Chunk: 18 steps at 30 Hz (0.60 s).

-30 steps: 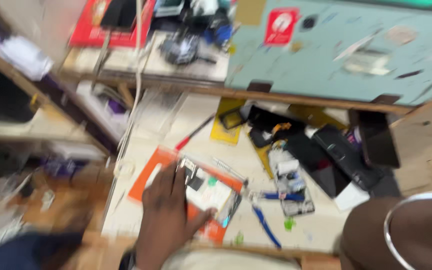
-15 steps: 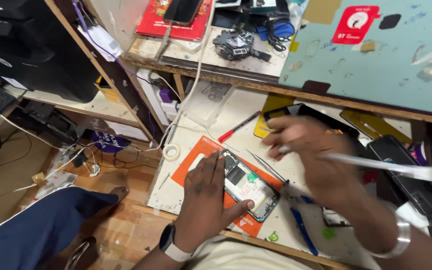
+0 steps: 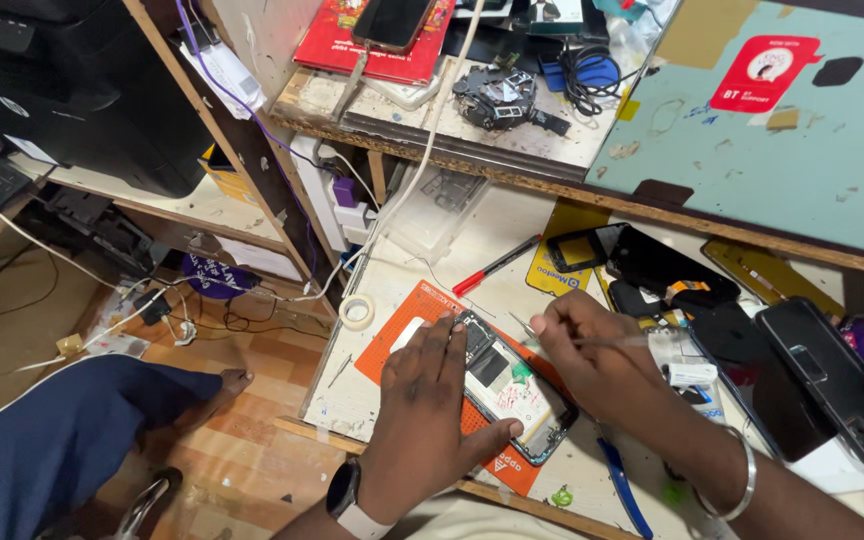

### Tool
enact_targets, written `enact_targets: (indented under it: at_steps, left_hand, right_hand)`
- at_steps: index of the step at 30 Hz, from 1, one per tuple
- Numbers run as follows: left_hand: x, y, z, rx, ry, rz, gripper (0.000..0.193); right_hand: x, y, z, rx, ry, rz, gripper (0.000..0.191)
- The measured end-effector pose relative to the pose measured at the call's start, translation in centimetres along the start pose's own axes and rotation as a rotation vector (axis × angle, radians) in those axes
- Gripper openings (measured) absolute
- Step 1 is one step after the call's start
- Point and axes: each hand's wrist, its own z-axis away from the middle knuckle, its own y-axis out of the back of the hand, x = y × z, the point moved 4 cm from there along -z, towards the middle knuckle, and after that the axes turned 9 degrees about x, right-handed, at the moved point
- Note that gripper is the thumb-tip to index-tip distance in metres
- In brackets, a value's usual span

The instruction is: The person repairs a disassembled smartphone at a workbench, using tweezers and a screwdriver to work on the internal components of the phone body. They hold up a replacement battery pack to view it, then continue manipulating parts inside the phone chassis with the tools.

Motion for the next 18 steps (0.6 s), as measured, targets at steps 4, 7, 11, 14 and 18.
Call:
enact_targets:
  at_steps: [4, 7, 11, 14, 18]
  left_hand:
    - [0.0, 0.0, 0.0, -0.005, -0.007, 0.005, 0.102]
    - [0.0, 0.0, 0.1, -0.003, -0.013, -0.001, 0.103]
    - [-0.1, -0.2, 0.2, 0.009, -0.027, -0.004, 0.104]
    - [-0.2, -0.2, 0.2, 0.003, -0.023, -0.002, 0.104]
    - [-0.1, -0.1, 0.2, 0.008, -0.031, -0.025, 0.104]
  right_hand:
    - [0.0, -0.5, 1.0, -0.117, 0.035, -0.240, 0.018]
    - [-0.3, -0.9, 1.7, -0.092, 0.203, -0.261, 0.014]
    - [-0.4, -1.1, 1.9, 0.001, 0.263, -0.288, 0.017]
    - [0.1, -0.8, 1.6, 0.014, 0.161, -0.200, 0.017]
    - [-0.2, -0.4, 1.7, -0.020, 0.222, -0.212, 0.017]
